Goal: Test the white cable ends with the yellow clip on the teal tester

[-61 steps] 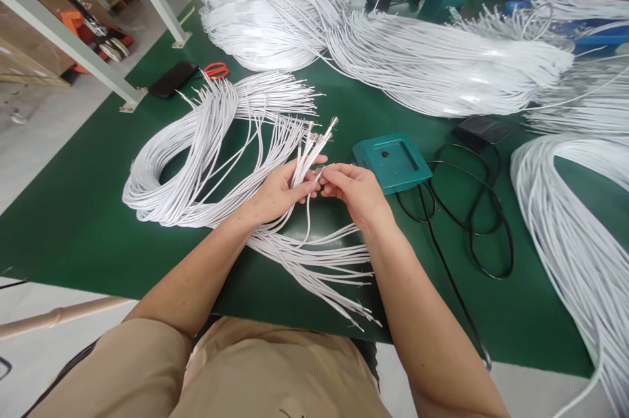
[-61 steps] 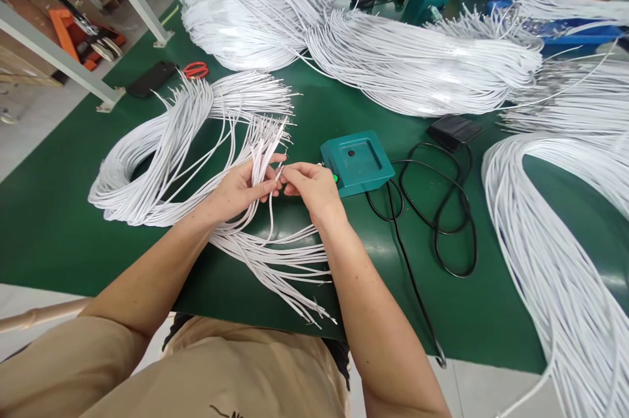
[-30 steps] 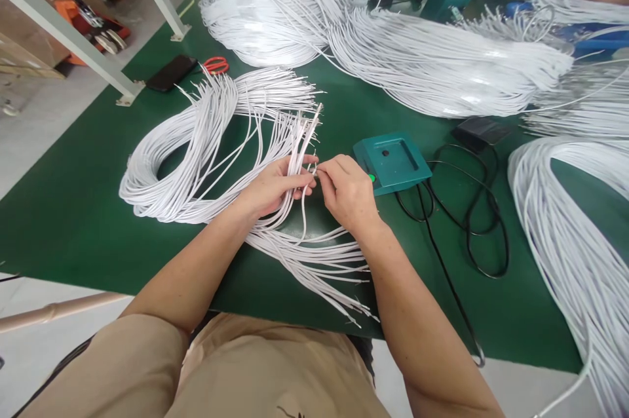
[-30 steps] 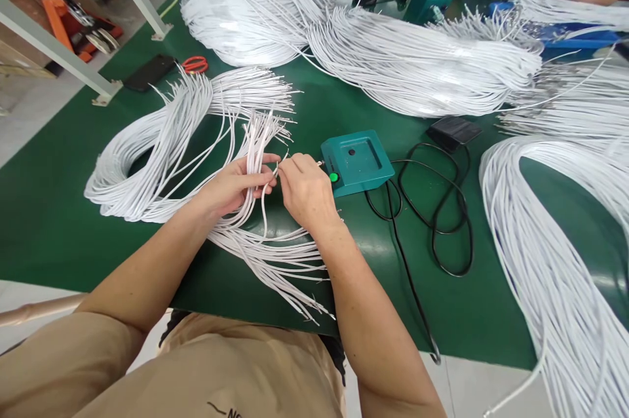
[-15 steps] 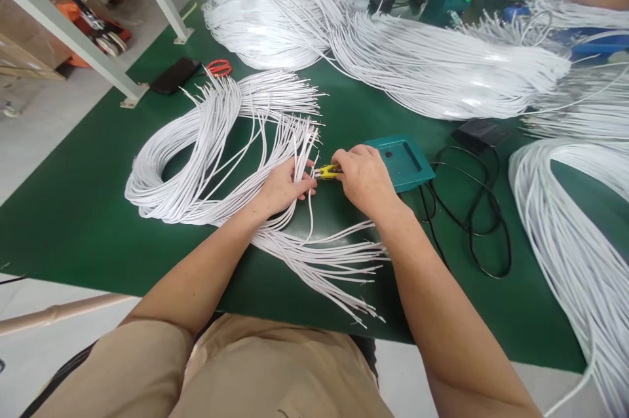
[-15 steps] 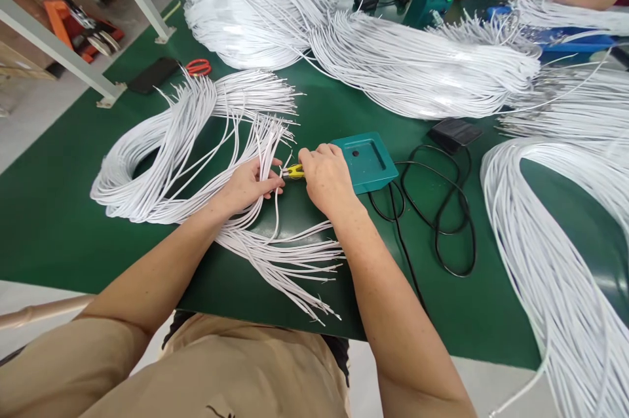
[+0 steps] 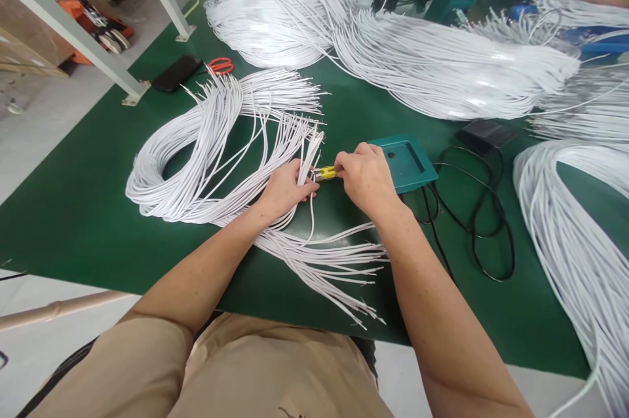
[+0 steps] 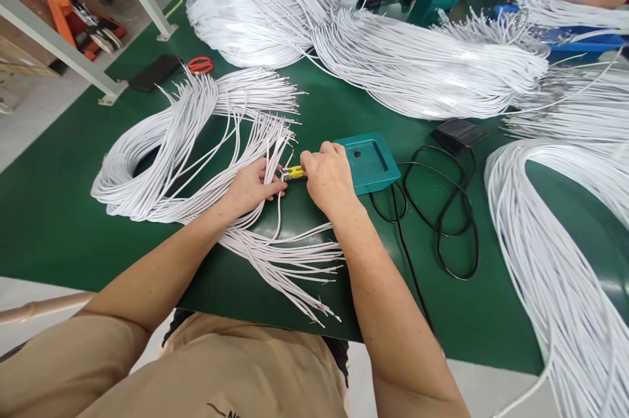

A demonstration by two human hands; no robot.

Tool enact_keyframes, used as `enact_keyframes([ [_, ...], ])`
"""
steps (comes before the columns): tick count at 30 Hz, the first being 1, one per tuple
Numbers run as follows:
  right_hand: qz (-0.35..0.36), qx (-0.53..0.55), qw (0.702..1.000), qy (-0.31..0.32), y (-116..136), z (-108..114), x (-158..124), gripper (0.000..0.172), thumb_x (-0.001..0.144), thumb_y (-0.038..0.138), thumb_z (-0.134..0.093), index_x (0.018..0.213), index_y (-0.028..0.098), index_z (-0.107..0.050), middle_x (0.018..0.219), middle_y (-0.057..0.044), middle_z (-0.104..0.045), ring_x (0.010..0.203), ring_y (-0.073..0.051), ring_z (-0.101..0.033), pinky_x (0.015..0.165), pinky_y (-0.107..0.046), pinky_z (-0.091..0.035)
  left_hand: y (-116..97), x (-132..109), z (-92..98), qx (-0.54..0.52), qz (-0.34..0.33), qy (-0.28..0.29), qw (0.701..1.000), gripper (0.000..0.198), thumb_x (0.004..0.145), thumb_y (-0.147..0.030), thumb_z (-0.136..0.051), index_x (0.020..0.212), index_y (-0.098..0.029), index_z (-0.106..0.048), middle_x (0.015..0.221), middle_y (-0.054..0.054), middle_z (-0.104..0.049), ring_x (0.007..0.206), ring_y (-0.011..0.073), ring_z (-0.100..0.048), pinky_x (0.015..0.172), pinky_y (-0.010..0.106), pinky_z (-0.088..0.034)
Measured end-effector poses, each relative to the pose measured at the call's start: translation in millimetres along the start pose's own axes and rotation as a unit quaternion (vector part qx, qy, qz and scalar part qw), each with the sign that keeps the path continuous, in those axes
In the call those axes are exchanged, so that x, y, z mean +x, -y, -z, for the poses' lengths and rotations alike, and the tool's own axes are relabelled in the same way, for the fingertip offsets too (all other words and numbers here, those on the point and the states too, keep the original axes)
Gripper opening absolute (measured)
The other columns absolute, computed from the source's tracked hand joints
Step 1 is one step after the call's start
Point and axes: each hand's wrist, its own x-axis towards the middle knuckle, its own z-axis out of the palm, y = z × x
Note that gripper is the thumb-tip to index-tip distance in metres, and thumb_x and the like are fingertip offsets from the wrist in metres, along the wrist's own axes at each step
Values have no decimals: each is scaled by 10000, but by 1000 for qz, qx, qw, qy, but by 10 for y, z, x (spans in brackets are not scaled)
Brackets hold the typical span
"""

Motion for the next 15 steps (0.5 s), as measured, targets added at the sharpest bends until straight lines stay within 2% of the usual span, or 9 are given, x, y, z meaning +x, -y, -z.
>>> enact_keyframes([
  [7, 0, -5, 1000, 0, 3, -2, -6, 180, 813, 87, -495, 787, 169, -654, 646, -70, -578, 791, -228, -450, 833, -362, -313, 39, -6, -7, 79, -40, -26, 996, 285, 720, -265, -689, 965, -192, -565, 717, 2, -697, 622, 177, -666, 594, 286, -503],
  [12, -1, -15, 1000, 2, 20, -1, 2, 191, 815, 86, -490, 794, 163, -663, 634, -76, -582, 788, -233, -470, 831, -375, -348, -30, -43, -11, 169, -53, -45, 983, 209, 740, -291, -660, 893, -200, -551, 709, -4, -704, 677, 196, -661, 672, 317, -489],
  [15, 1, -16, 1000, 9, 28, 22, -19, 192, 839, 117, -489, 815, 170, -672, 662, -79, -613, 840, -244, -508, 896, -417, -370, -60, -54, -5, 182, -49, -44, 981, 189, 745, -294, -652, 869, -197, -546, 724, -6, -707, 681, 189, -664, 688, 316, -495],
])
